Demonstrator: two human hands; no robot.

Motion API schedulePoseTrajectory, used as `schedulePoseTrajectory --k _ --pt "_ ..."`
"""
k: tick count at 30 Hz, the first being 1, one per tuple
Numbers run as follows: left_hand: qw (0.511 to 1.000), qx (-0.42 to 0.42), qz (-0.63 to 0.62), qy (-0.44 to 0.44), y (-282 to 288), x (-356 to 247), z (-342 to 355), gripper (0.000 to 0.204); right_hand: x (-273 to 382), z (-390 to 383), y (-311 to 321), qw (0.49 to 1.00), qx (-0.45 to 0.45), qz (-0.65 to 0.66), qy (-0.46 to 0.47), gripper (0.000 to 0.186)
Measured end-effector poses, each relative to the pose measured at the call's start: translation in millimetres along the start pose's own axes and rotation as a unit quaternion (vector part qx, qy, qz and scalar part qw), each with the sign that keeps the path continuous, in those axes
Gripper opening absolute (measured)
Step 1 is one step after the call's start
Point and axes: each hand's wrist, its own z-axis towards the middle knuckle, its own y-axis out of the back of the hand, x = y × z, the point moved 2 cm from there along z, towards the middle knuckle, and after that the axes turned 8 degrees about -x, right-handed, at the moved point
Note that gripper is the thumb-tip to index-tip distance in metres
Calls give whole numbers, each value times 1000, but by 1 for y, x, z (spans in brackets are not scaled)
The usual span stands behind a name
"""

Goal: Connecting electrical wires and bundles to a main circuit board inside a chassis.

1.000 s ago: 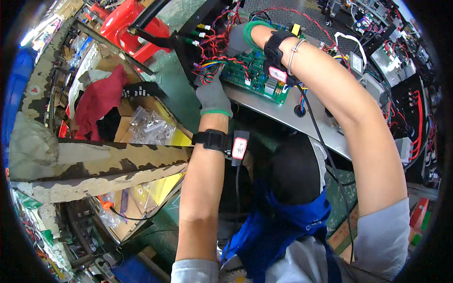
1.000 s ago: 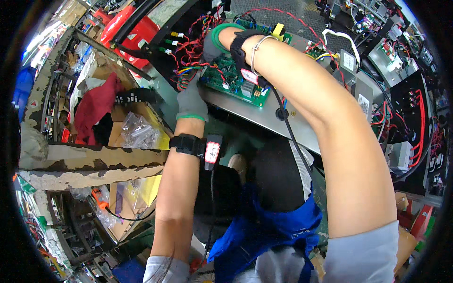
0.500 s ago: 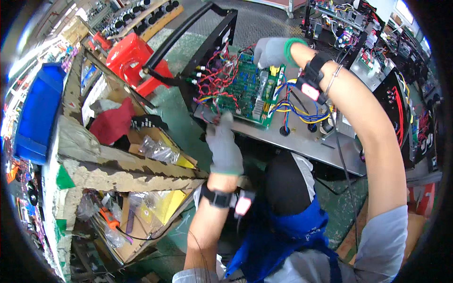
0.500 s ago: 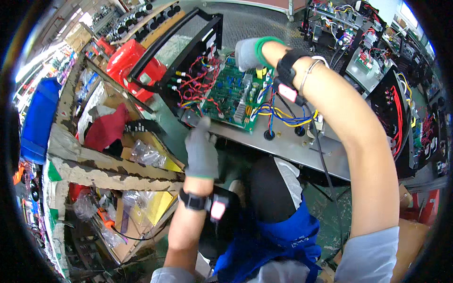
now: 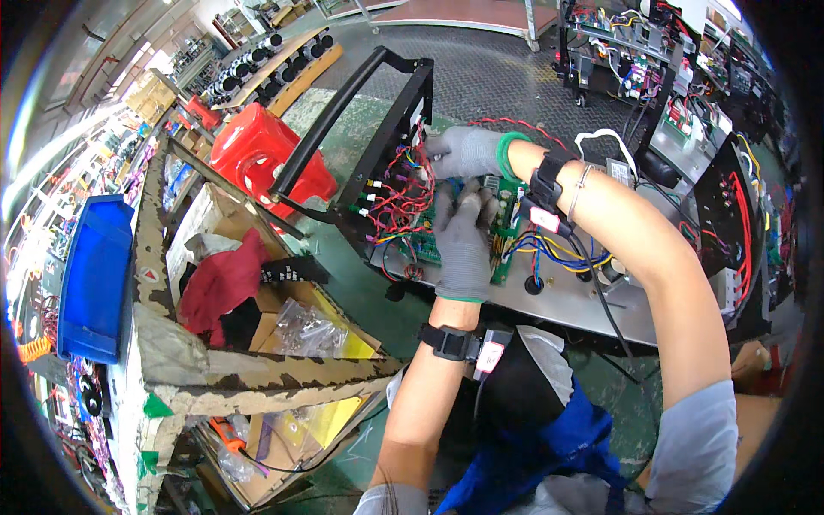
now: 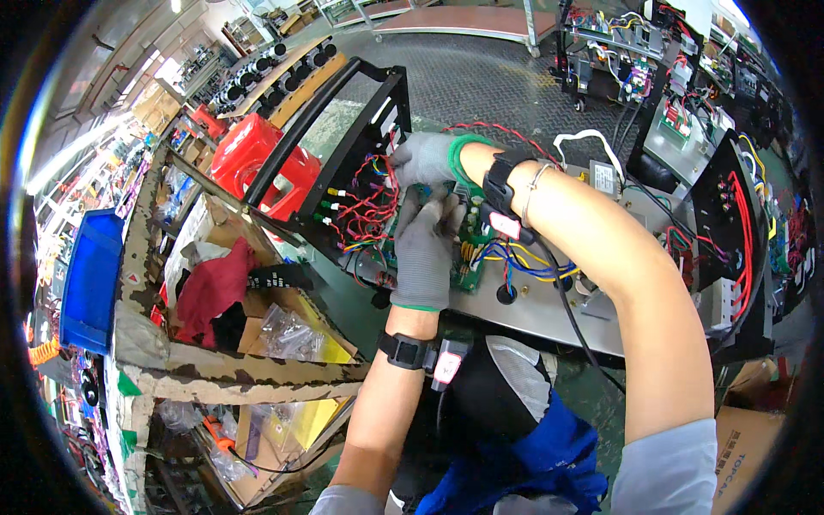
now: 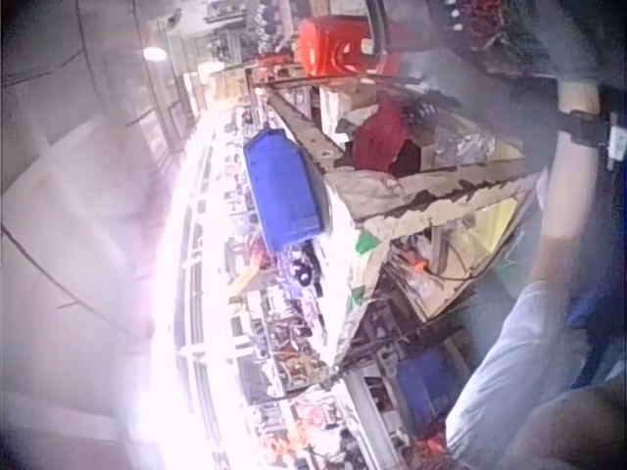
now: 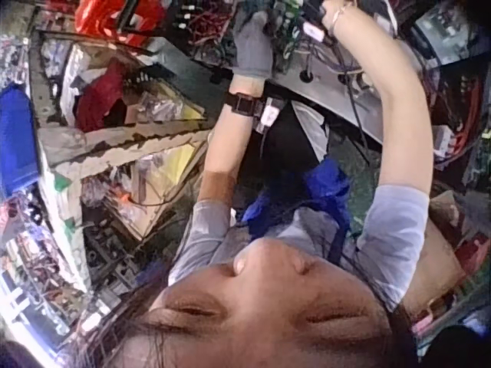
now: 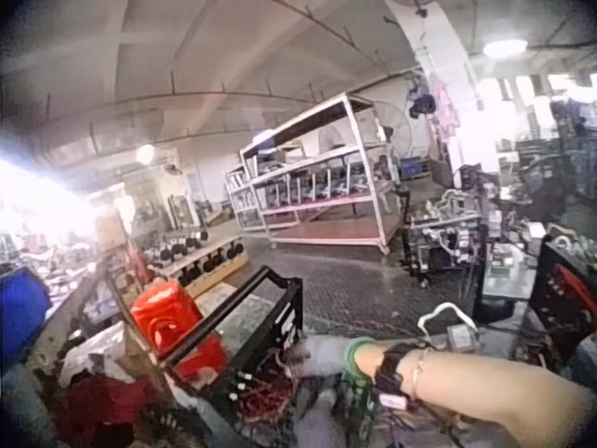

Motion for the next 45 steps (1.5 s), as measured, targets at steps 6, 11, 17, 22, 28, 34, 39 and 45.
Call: schedulePoseTrajectory --k 6,11,17,22,28,34,39,45 --pt "995 -35 -83 45 -3 -1 8 32 -5 6 -12 998 -16 -12 -53 33" --pt "995 -89 -47 16 2 6 17 27 -2 0 -9 984 43 -168 -31 27" --pt "990 -94 72 -76 18 9 26 26 -3 8 -19 982 76 -172 -26 29" --pt "983 -57 116 -130 16 9 15 40 -16 27 -45 974 47 -220 -21 30" --pt "964 -17 240 -113 -13 -1 -22 39 -11 0 -4 994 37 -68 -75 35" --pt "864 -148 281 -390 -19 -25 -41 39 -15 -16 5 976 7 169 -136 28" --pt "953 -201 115 -194 1 -34 -37 55 -13 -23 6 957 43 232 -171 30" --pt "985 -139 79 -61 7 -36 -29 35 -7 -16 8 989 51 -136 -9 25"
